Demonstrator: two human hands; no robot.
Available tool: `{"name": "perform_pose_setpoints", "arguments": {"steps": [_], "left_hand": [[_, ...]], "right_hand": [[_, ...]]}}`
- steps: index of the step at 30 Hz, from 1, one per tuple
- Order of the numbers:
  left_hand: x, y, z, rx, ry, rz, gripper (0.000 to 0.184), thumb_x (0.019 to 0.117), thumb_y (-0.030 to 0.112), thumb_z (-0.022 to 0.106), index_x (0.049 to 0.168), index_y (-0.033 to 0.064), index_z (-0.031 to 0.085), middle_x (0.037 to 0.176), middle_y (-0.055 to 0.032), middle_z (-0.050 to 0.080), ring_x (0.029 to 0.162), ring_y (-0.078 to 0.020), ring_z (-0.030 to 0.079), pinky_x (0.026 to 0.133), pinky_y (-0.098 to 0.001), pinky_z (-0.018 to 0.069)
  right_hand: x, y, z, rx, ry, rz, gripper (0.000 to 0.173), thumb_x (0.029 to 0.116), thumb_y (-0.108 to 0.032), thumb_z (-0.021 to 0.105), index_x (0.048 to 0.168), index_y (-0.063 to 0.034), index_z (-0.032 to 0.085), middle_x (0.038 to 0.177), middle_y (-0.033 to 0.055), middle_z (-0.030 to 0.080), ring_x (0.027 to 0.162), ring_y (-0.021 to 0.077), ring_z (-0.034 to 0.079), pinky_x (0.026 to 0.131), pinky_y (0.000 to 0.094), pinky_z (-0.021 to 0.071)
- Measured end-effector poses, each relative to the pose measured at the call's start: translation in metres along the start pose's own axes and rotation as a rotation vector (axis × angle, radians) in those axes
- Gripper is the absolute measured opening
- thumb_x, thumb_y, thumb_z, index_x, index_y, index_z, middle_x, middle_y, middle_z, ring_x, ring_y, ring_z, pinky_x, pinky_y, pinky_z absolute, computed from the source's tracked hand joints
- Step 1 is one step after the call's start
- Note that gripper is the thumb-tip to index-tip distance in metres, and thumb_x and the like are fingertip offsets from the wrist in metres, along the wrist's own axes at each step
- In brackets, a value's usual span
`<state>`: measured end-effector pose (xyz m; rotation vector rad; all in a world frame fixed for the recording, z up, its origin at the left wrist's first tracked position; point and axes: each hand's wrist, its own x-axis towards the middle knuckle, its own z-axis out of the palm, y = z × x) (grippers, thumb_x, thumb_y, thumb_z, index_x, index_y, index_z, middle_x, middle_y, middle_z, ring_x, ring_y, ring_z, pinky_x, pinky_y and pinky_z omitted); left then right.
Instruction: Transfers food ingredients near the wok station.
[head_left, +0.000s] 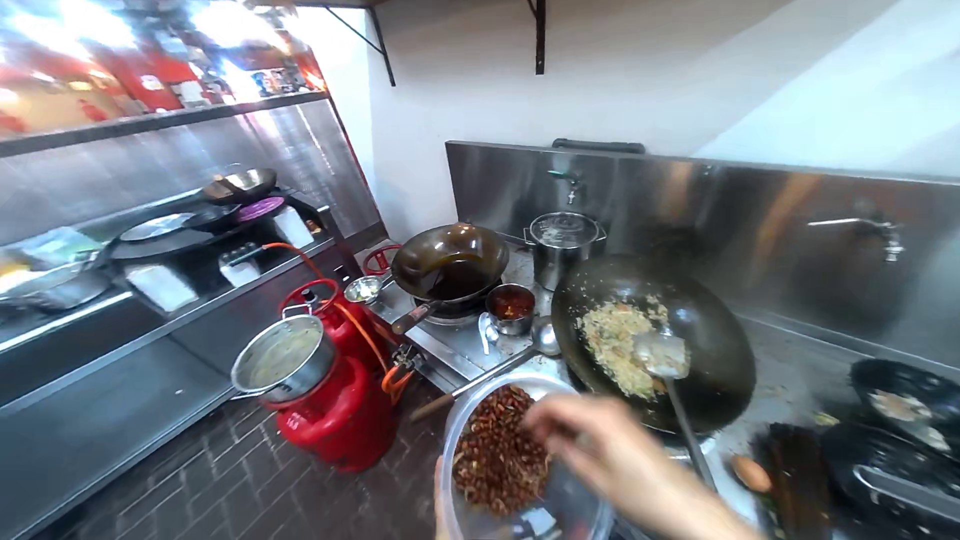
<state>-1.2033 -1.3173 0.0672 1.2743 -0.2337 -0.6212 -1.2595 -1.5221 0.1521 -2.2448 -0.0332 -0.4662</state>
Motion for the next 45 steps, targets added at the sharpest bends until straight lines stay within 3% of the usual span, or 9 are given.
{"name": "perform_pose_setpoints", "arguments": {"steps": [3,6,8,12,16,27,30,41,45], "left_hand": [[-0.003,0.011,0.008,0.022,0.041,-0.023,0.098,0.0786,-0.012,0.049,0.156,-0.0052,-0.010,0.140,-0.0202,0.044,0.108,-0.0068,0.067,0.090,-0.0285,0.0592],[-0.004,0.013,0.009,0.018,0.073,-0.019,0.096,0.0775,-0.013,0.046,0.155,-0.0059,-0.010,0.135,-0.0186,0.048,0.102,-0.0057,0.069,0.085,-0.0268,0.0601],[-0.002,0.012,0.008,0.020,0.056,-0.001,0.096,0.0782,-0.013,0.046,0.156,-0.0063,-0.011,0.142,-0.0201,0.043,0.109,-0.0050,0.067,0.089,-0.0261,0.0590],[0.000,0.013,0.005,0.100,0.048,-0.021,0.095,0.0787,-0.010,0.049,0.156,-0.0088,-0.006,0.149,-0.0274,0.035,0.119,-0.0087,0.061,0.096,-0.0269,0.0552],[0.000,0.007,0.000,0.139,0.012,0.024,0.095,0.0774,-0.010,0.050,0.155,-0.0128,-0.005,0.152,-0.0299,0.031,0.130,-0.0060,0.051,0.104,-0.0225,0.0463],[0.012,0.011,-0.037,0.199,0.002,-0.033,0.099,0.0775,-0.008,0.051,0.156,-0.0108,-0.008,0.156,-0.0357,0.022,0.139,-0.0157,0.043,0.111,-0.0261,0.0406],[0.019,0.011,-0.052,0.126,-0.017,-0.059,0.096,0.0790,-0.010,0.050,0.156,-0.0103,-0.006,0.152,-0.0310,0.031,0.132,-0.0093,0.050,0.106,-0.0237,0.0454],[0.041,0.020,-0.088,0.071,-0.016,-0.125,0.097,0.0783,-0.011,0.049,0.157,-0.0059,-0.007,0.143,-0.0228,0.040,0.115,-0.0043,0.062,0.093,-0.0245,0.0554],[0.048,0.020,-0.079,0.016,-0.005,-0.086,0.098,0.0771,-0.013,0.049,0.156,-0.0051,-0.008,0.141,-0.0206,0.041,0.114,-0.0052,0.063,0.092,-0.0271,0.0571]], "right_hand": [[0.006,0.032,-0.049,-0.273,0.310,0.072,0.020,0.0896,0.003,0.065,0.106,-0.0047,0.074,0.100,0.0094,0.075,0.089,0.0216,0.074,0.079,0.0407,0.0623],[0.011,0.052,-0.061,-0.450,0.404,0.192,0.032,0.0856,0.008,0.074,0.117,-0.0007,0.074,0.128,0.0243,0.066,0.117,0.0478,0.061,0.096,0.0644,0.0499],[0.007,0.049,-0.039,-0.446,0.417,0.085,0.021,0.0870,-0.001,0.071,0.108,-0.0016,0.074,0.113,0.0193,0.070,0.098,0.0367,0.070,0.082,0.0526,0.0600],[0.003,0.026,0.041,-0.194,0.129,-0.146,0.009,0.0890,0.002,0.065,0.093,-0.0002,0.074,0.086,0.0145,0.073,0.078,0.0283,0.074,0.070,0.0427,0.0627],[0.015,0.023,0.091,-0.192,-0.120,-0.100,0.021,0.0928,0.000,0.065,0.111,0.0005,0.075,0.101,0.0222,0.072,0.094,0.0390,0.074,0.077,0.0515,0.0615],[0.040,0.036,0.148,-0.305,-0.285,-0.112,0.014,0.0943,0.000,0.063,0.102,0.0032,0.075,0.109,0.0248,0.069,0.103,0.0416,0.070,0.081,0.0508,0.0602],[0.049,0.022,0.136,-0.216,-0.354,0.014,0.019,0.0989,-0.003,0.060,0.111,0.0036,0.073,0.116,0.0255,0.070,0.114,0.0430,0.067,0.094,0.0543,0.0561],[0.037,0.059,-0.004,-0.428,0.357,0.196,0.009,0.0921,-0.005,0.067,0.098,-0.0057,0.074,0.085,0.0058,0.073,0.072,0.0178,0.071,0.068,0.0406,0.0614],[0.038,0.091,-0.051,-0.699,0.479,0.353,0.022,0.0894,0.003,0.076,0.112,0.0035,0.074,0.110,0.0270,0.071,0.096,0.0461,0.070,0.085,0.0635,0.0550]]}}
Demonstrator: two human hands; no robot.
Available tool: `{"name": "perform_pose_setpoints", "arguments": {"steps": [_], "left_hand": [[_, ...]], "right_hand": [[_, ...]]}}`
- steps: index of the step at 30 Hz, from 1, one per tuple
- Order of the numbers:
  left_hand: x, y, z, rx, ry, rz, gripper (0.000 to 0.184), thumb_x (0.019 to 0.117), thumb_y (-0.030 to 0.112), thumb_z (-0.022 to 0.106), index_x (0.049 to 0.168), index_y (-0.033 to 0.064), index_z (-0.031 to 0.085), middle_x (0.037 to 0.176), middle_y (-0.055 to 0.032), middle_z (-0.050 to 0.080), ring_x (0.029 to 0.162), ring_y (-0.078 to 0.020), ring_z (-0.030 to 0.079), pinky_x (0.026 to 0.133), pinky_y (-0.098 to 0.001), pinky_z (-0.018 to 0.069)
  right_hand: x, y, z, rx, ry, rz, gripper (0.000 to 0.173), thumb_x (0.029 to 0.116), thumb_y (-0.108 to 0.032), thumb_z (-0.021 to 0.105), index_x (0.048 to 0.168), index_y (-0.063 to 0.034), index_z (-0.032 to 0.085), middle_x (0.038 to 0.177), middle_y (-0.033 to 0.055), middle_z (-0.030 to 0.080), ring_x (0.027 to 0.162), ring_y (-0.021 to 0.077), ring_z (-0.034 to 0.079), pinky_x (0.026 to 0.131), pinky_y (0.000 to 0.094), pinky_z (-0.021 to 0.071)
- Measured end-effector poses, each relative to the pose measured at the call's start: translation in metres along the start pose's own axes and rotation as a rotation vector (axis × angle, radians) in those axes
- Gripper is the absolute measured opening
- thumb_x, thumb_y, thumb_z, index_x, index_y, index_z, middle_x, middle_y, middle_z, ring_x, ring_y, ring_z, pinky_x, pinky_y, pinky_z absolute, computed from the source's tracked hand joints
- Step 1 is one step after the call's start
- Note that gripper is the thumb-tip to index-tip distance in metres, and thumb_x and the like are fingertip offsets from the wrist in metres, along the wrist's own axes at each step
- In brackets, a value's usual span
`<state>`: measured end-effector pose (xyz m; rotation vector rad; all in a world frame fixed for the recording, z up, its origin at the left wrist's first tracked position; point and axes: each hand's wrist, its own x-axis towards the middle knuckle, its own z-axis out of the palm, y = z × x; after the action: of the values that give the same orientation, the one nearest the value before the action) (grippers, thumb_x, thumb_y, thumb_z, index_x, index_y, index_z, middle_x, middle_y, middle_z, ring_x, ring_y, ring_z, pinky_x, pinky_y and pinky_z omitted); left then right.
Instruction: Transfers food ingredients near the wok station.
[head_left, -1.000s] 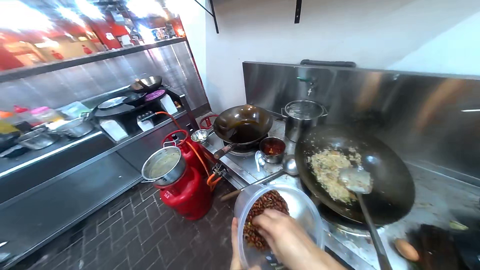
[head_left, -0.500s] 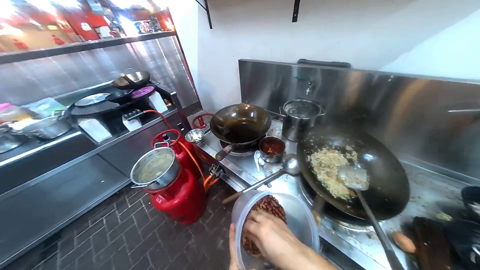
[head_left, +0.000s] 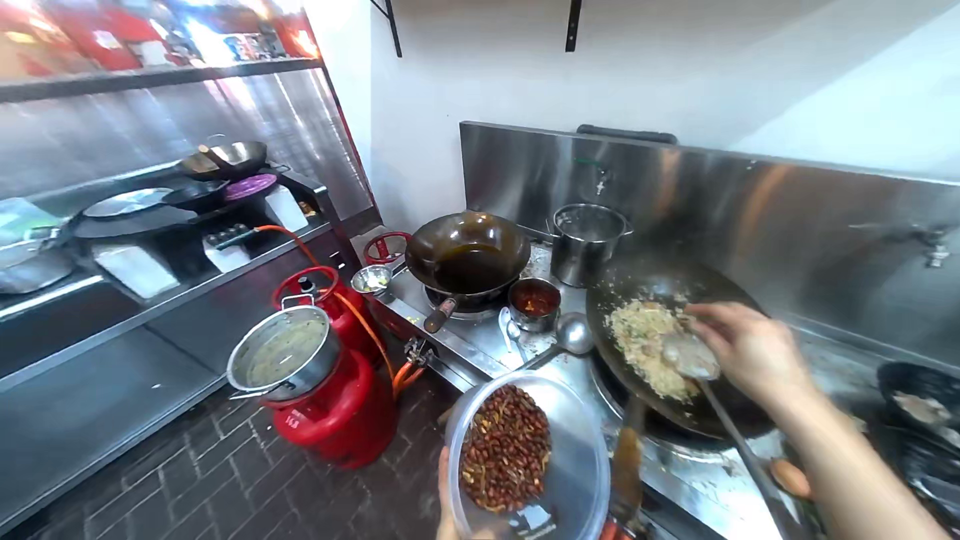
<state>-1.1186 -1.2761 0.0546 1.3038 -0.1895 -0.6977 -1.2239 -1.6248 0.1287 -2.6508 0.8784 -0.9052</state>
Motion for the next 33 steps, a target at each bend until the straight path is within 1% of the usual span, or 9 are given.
{"name": "perform_pose_setpoints", "arguments": {"steps": [2,4,7,12,14,20,27,31,33], "left_hand": [[0.001,0.001,0.007,-0.015,0.005,0.019,0.097,0.0781,-0.014,0.048,0.157,-0.0048,-0.009,0.144,-0.0217,0.040,0.117,-0.0059,0.062,0.094,-0.0264,0.0558],[0.005,0.001,0.015,-0.007,0.012,0.049,0.096,0.0789,-0.014,0.049,0.156,-0.0055,-0.007,0.144,-0.0216,0.040,0.120,-0.0053,0.059,0.097,-0.0246,0.0535],[0.007,0.002,0.026,0.024,0.032,0.070,0.097,0.0800,-0.013,0.051,0.157,-0.0052,-0.007,0.151,-0.0256,0.033,0.128,-0.0088,0.054,0.102,-0.0259,0.0506],[0.001,-0.003,0.046,0.084,0.080,0.096,0.093,0.0803,-0.010,0.048,0.157,-0.0073,-0.005,0.151,-0.0277,0.029,0.127,-0.0074,0.052,0.099,-0.0236,0.0495],[-0.003,-0.005,0.050,0.099,0.094,0.088,0.096,0.0799,-0.009,0.049,0.158,-0.0053,-0.006,0.154,-0.0285,0.026,0.130,-0.0110,0.050,0.101,-0.0262,0.0496],[-0.013,-0.012,0.058,0.026,0.194,0.114,0.099,0.0798,-0.013,0.051,0.158,-0.0041,-0.009,0.153,-0.0278,0.030,0.129,-0.0114,0.054,0.102,-0.0273,0.0508],[-0.037,-0.013,0.053,0.003,0.221,0.080,0.098,0.0785,-0.011,0.048,0.157,-0.0051,-0.009,0.152,-0.0237,0.034,0.120,-0.0082,0.062,0.095,-0.0283,0.0569],[-0.041,-0.016,0.064,0.005,0.253,0.085,0.100,0.0753,-0.013,0.048,0.156,-0.0056,-0.010,0.151,-0.0221,0.035,0.118,-0.0061,0.063,0.094,-0.0267,0.0574],[-0.037,-0.019,0.072,0.020,0.253,0.091,0.101,0.0759,-0.013,0.048,0.157,-0.0055,-0.010,0.155,-0.0255,0.028,0.124,-0.0084,0.059,0.097,-0.0282,0.0557]], "right_hand": [[0.010,0.009,0.002,-0.053,0.004,0.007,0.043,0.0853,0.003,0.080,0.126,0.0074,0.067,0.137,0.0374,0.055,0.121,0.0626,0.053,0.098,0.0749,0.0434],[0.009,-0.016,0.005,0.032,0.039,-0.151,0.031,0.0869,0.002,0.076,0.117,0.0070,0.069,0.122,0.0339,0.064,0.109,0.0561,0.062,0.091,0.0684,0.0513],[-0.025,-0.082,0.029,0.285,-0.004,-0.505,0.012,0.0901,-0.001,0.064,0.094,-0.0011,0.075,0.090,0.0157,0.074,0.082,0.0312,0.075,0.071,0.0458,0.0633],[-0.043,-0.139,0.094,0.265,-0.159,-0.801,0.017,0.0831,0.007,0.067,0.096,-0.0012,0.076,0.088,0.0164,0.073,0.081,0.0327,0.076,0.065,0.0442,0.0627],[-0.041,-0.144,0.111,0.167,-0.093,-0.829,0.009,0.0815,0.004,0.069,0.085,-0.0024,0.074,0.080,0.0131,0.073,0.076,0.0287,0.075,0.062,0.0410,0.0610],[-0.044,-0.137,0.111,0.241,-0.245,-0.845,0.009,0.0841,0.007,0.066,0.086,0.0016,0.073,0.086,0.0186,0.072,0.081,0.0350,0.075,0.063,0.0462,0.0609],[-0.022,-0.047,0.035,0.323,0.103,-0.590,0.023,0.0979,-0.017,0.057,0.095,-0.0054,0.076,0.084,0.0116,0.073,0.072,0.0231,0.071,0.062,0.0365,0.0596],[-0.002,0.014,0.015,0.188,0.075,-0.328,0.037,0.0946,-0.011,0.061,0.125,0.0105,0.065,0.104,0.0344,0.066,0.084,0.0514,0.067,0.073,0.0642,0.0526],[-0.017,0.000,0.013,0.235,0.091,-0.396,0.032,0.0947,-0.014,0.061,0.114,0.0097,0.070,0.102,0.0316,0.070,0.084,0.0457,0.070,0.073,0.0547,0.0578]]}}
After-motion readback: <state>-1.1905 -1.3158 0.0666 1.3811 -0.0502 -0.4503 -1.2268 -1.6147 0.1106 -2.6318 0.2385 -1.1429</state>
